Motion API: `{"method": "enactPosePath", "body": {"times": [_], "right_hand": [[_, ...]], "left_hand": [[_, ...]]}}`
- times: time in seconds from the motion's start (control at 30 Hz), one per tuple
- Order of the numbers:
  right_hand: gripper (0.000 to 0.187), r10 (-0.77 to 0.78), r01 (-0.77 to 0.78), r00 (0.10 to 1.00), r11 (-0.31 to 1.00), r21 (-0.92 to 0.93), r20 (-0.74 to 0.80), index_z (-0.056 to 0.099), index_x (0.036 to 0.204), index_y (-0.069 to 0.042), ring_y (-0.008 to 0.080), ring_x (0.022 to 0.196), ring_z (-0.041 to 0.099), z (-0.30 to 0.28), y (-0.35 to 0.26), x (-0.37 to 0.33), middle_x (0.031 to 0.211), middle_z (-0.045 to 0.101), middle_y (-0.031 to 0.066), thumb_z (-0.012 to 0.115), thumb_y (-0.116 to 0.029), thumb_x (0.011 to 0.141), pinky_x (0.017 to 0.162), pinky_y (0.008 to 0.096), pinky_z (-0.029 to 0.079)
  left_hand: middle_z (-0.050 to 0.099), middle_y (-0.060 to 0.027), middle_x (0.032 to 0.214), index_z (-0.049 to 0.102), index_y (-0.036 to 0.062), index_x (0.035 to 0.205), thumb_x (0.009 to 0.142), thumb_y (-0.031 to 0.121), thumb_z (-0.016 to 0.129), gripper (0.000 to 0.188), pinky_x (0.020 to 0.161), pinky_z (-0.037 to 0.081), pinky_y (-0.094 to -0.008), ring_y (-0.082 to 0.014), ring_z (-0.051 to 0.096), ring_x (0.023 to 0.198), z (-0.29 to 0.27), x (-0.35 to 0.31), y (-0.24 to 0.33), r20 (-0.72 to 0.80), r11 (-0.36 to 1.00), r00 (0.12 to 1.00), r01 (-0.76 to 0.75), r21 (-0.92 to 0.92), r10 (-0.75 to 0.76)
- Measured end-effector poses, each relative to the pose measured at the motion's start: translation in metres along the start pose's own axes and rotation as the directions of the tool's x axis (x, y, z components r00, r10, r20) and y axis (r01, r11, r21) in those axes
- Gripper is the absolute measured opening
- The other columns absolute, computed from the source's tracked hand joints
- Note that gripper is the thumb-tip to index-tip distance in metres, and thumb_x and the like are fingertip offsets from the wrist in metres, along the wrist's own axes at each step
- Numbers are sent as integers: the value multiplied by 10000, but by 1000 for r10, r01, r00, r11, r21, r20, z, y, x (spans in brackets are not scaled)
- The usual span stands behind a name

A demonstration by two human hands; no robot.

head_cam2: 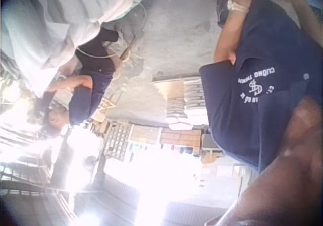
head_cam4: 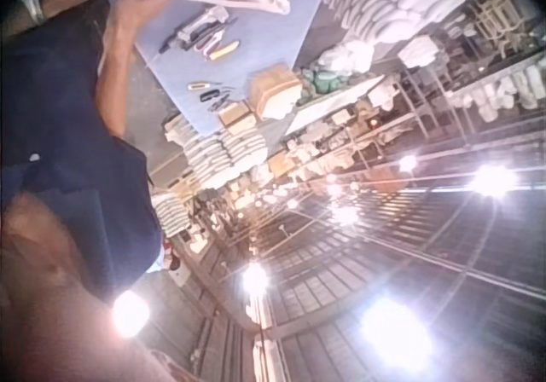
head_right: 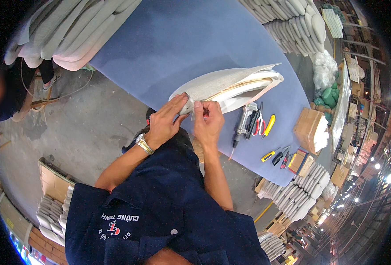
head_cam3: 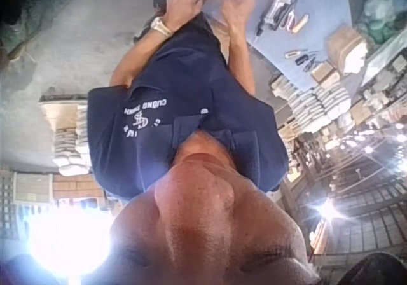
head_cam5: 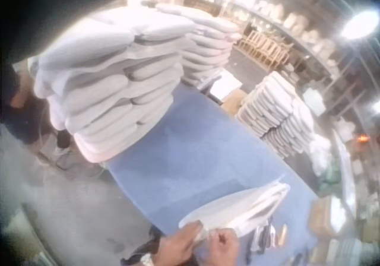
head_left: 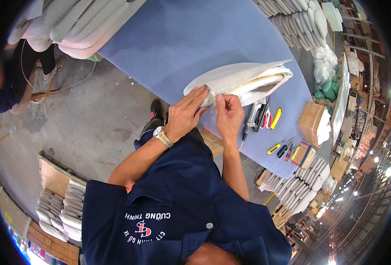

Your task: The person assembles cushion covers by inserting foam inserts, aligning zippers, and securing fabric with a staple gun. They trim excess fabric with scissors and place finished cushions on a stack.

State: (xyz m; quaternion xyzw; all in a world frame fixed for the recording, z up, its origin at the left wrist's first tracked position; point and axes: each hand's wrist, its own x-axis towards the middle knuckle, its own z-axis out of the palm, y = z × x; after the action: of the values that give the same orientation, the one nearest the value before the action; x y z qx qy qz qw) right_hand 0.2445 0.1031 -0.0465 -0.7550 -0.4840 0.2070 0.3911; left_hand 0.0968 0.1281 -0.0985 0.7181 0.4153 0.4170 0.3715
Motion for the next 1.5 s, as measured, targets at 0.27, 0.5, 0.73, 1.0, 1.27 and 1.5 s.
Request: {"method": "enactPosePath", "body": {"times": [0.27,0.5,0.73,1.0,1.27,1.5], "right_hand": [[195,-139,145,989,984,-104,58,653,882,-25,208,652,575,9,-12,12,782,594,101,750,-184,939,615,363,470],[229,-31,29,998,999,40,62,614,831,-16,200,643,550,9,9,12,758,584,95,739,-170,945,611,352,453],[241,-58,34,994,970,241,91,584,818,-23,64,691,441,11,19,14,761,528,-22,723,-137,978,615,248,393],[194,-85,33,990,911,411,108,594,810,-14,148,690,477,18,25,24,763,545,43,730,-93,924,634,312,413],[218,-143,97,983,935,340,114,569,780,-12,170,707,474,24,40,27,750,523,55,706,-102,924,648,327,410],[249,-158,99,981,911,400,116,543,803,-23,137,694,447,28,50,30,757,506,34,725,-108,950,633,298,386]], "left_hand": [[657,-121,1395,617,65,1389,867,144,785,554,958,585,-394,-324,646,1261,-6,7,2,-31,998,999,10,60,-8],[659,-163,1377,619,33,1376,871,134,794,544,971,573,-399,-333,654,1245,-6,6,9,24,986,997,66,150,-70],[659,-152,1382,641,49,1356,899,145,755,480,903,601,-399,-323,678,1208,-7,13,10,45,985,999,16,169,-24],[666,-162,1367,642,88,1377,910,96,711,472,857,617,-384,-317,695,1173,-11,20,12,65,975,996,49,217,-64],[655,-151,1387,620,93,1407,887,59,706,528,917,613,-387,-298,679,1212,0,8,-3,-4,969,1000,-6,248,7],[561,-93,1521,528,134,1506,1002,208,648,523,950,590,-387,-287,636,1276,-1,9,9,37,970,985,159,186,-168]]}}
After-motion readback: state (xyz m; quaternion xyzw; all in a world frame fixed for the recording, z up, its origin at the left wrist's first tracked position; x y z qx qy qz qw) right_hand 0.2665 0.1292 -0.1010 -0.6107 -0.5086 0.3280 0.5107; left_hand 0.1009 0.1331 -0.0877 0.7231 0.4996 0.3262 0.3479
